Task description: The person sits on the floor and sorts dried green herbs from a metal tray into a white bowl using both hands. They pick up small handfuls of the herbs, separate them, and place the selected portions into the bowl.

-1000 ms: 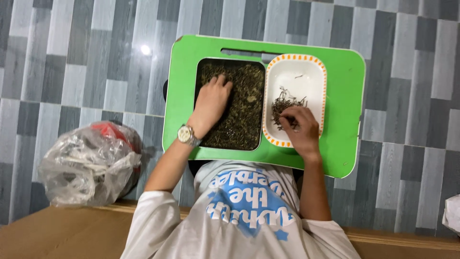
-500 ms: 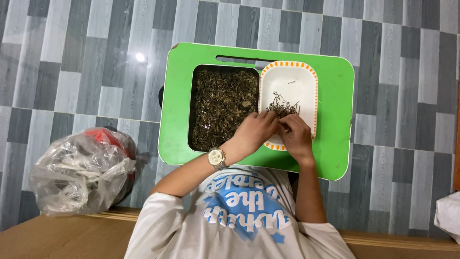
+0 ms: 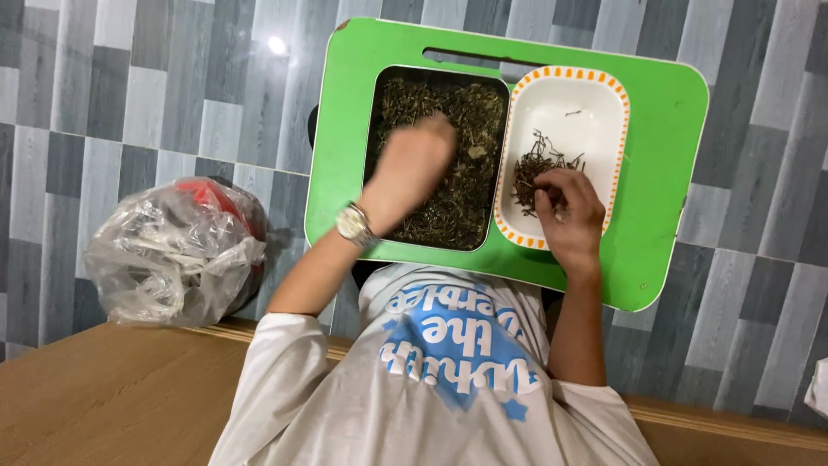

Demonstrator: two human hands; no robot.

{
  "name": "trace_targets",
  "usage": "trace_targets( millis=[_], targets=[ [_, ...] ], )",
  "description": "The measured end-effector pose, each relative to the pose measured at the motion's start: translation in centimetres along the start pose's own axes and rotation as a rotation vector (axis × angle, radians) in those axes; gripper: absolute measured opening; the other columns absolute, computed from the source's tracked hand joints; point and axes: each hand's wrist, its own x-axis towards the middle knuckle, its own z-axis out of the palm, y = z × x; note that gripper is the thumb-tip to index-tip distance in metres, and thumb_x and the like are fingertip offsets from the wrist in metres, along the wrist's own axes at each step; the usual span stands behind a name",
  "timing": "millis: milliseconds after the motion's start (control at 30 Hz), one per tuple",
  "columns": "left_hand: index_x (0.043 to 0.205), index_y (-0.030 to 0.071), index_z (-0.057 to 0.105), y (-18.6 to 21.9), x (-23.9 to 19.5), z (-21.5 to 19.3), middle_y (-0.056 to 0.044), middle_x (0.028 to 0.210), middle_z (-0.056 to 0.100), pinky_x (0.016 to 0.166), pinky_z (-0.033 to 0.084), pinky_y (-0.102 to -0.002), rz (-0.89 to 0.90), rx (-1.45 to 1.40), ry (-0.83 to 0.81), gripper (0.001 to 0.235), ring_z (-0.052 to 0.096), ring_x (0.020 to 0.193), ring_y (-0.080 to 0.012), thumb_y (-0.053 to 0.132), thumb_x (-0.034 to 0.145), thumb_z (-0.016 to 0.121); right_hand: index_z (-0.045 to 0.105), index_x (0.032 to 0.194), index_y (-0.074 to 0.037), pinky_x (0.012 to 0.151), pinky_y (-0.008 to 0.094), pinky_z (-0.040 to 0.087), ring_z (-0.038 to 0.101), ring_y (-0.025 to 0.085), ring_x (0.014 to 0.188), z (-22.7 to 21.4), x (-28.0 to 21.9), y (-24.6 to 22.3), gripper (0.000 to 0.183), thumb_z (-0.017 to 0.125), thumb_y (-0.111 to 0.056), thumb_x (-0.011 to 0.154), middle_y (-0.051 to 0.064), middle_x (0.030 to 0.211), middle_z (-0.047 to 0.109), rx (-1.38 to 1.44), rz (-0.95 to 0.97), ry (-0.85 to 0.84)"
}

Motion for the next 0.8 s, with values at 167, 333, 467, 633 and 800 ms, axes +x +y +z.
trace_targets(
  millis=[167, 333, 467, 633, 800],
  targets=[
    [0.091, 0.014, 0.072, -4.2, -0.4, 4.1, -0.002, 0.093, 0.067, 0.061, 0.052, -0.034, -0.118, 0.144, -0.016, 0.011, 0.071, 0.076, -0.0198, 0.008, 0.087, 0.064, 0.072, 0.109, -0.007, 0.081, 0.04, 0.055, 0.066, 0.029, 0.093, 0.3, 0.0, -0.5, 0.008, 0.072, -0.007, 0.101, 0.01, 0.11, 0.068, 0.023, -0.009, 0.042],
    [0.093, 0.014, 0.071, -4.2, -0.1, 6.8, -0.001, 0.095, 0.066, 0.068, 0.048, -0.035, -0.152, 0.178, -0.008, 0.01, 0.07, 0.082, -0.0197, 0.01, 0.087, 0.064, 0.072, 0.106, -0.005, 0.081, 0.041, 0.056, 0.067, 0.032, 0.094, 0.5, -0.3, 0.4, 0.008, 0.074, -0.007, 0.099, 0.012, 0.109, 0.068, 0.032, -0.02, 0.05],
    [0.091, 0.016, 0.07, -4.1, 0.2, 7.3, 0.001, 0.093, 0.064, 0.07, 0.044, -0.035, -0.159, 0.194, 0.011, 0.01, 0.068, 0.082, -0.0189, 0.009, 0.086, 0.064, 0.071, 0.107, -0.006, 0.084, 0.044, 0.055, 0.067, 0.033, 0.096, 1.0, -1.0, 2.1, 0.008, 0.073, -0.007, 0.099, 0.012, 0.108, 0.067, 0.025, -0.018, 0.018],
    [0.094, 0.017, 0.069, -3.9, 0.0, 6.1, 0.002, 0.095, 0.065, 0.072, 0.045, -0.034, -0.124, 0.152, 0.016, 0.011, 0.067, 0.088, -0.0188, 0.01, 0.088, 0.063, 0.071, 0.107, -0.009, 0.084, 0.044, 0.056, 0.068, 0.031, 0.096, 1.0, -1.4, 2.7, 0.007, 0.072, -0.009, 0.1, 0.009, 0.104, 0.067, -0.018, 0.001, 0.007],
    [0.099, 0.016, 0.065, -3.6, -0.6, 5.2, 0.001, 0.094, 0.065, 0.07, 0.048, -0.033, -0.148, 0.107, -0.059, 0.014, 0.07, 0.087, -0.019, 0.006, 0.091, 0.062, 0.07, 0.107, -0.011, 0.081, 0.043, 0.056, 0.068, 0.03, 0.093, 0.9, -1.3, 2.3, 0.007, 0.071, -0.012, 0.1, 0.008, 0.1, 0.066, -0.029, 0.048, -0.05]
  ],
)
